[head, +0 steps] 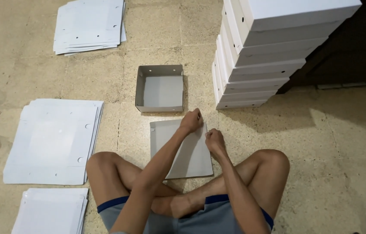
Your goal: Manually folding and assembling cardboard boxes from flat sheets while sitting on the floor.
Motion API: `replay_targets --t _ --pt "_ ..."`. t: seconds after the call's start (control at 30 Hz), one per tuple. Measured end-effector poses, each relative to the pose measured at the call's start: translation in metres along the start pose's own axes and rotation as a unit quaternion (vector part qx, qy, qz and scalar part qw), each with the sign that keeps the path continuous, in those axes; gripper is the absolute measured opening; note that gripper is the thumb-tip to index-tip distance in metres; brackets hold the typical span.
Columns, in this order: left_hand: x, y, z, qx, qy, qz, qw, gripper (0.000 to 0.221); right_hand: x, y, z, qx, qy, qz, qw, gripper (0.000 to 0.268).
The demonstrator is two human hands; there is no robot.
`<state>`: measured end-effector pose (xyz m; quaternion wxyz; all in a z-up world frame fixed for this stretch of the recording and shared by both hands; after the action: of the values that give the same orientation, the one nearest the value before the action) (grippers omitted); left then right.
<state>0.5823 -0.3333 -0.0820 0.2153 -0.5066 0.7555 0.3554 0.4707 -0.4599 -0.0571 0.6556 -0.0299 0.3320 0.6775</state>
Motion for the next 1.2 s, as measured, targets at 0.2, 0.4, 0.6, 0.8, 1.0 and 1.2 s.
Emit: replay_targets --t 0.2,0.4,0.6,0.8,1.0,1.2 --pt "-0.016 0.042 -0.023 0.02 0.071 -0.073 0.995 0.018 -0.008 0.012 0.01 0.001 -0.015 -0.007 1.0 0.027" --pt "-0.001 0.05 -0.006 -0.036 0.176 -0.128 0.975 0.017 -0.006 0.008 0.008 0.005 -0.024 -0.022 0.999 0.027" --pt "0.003 0.062 -0.003 -0.045 0.223 -0.153 0.962 0.016 -0.007 0.011 0.019 -0.011 -0.027 -0.039 0.999 0.031" --pt "-0.004 0.08 -0.012 -0.026 0.236 -0.162 0.958 0.014 -0.003 -0.003 0.004 0.008 -0.082 -0.072 0.994 0.034" --pt "-0.007 0.09 -0.019 -0.02 0.238 -0.159 0.958 0.012 -0.006 0.002 0.009 0.04 -0.101 -0.088 0.99 0.034" --pt "-0.013 0.103 -0.027 -0.048 0.265 -0.147 0.952 0.012 -0.008 0.0 0.007 0.045 -0.125 -0.084 0.988 0.034"
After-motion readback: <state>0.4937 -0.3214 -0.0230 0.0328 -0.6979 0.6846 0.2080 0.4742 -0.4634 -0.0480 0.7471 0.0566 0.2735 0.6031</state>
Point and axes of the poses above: each hand's wrist, its own y-axis away from the middle knuckle, its own x-axis out of the palm, z = x × y, the point moved 5 cm from there along -y, towards the middle knuckle, and after that the axes turned 6 degrees about -x, right-handed, at the moved point
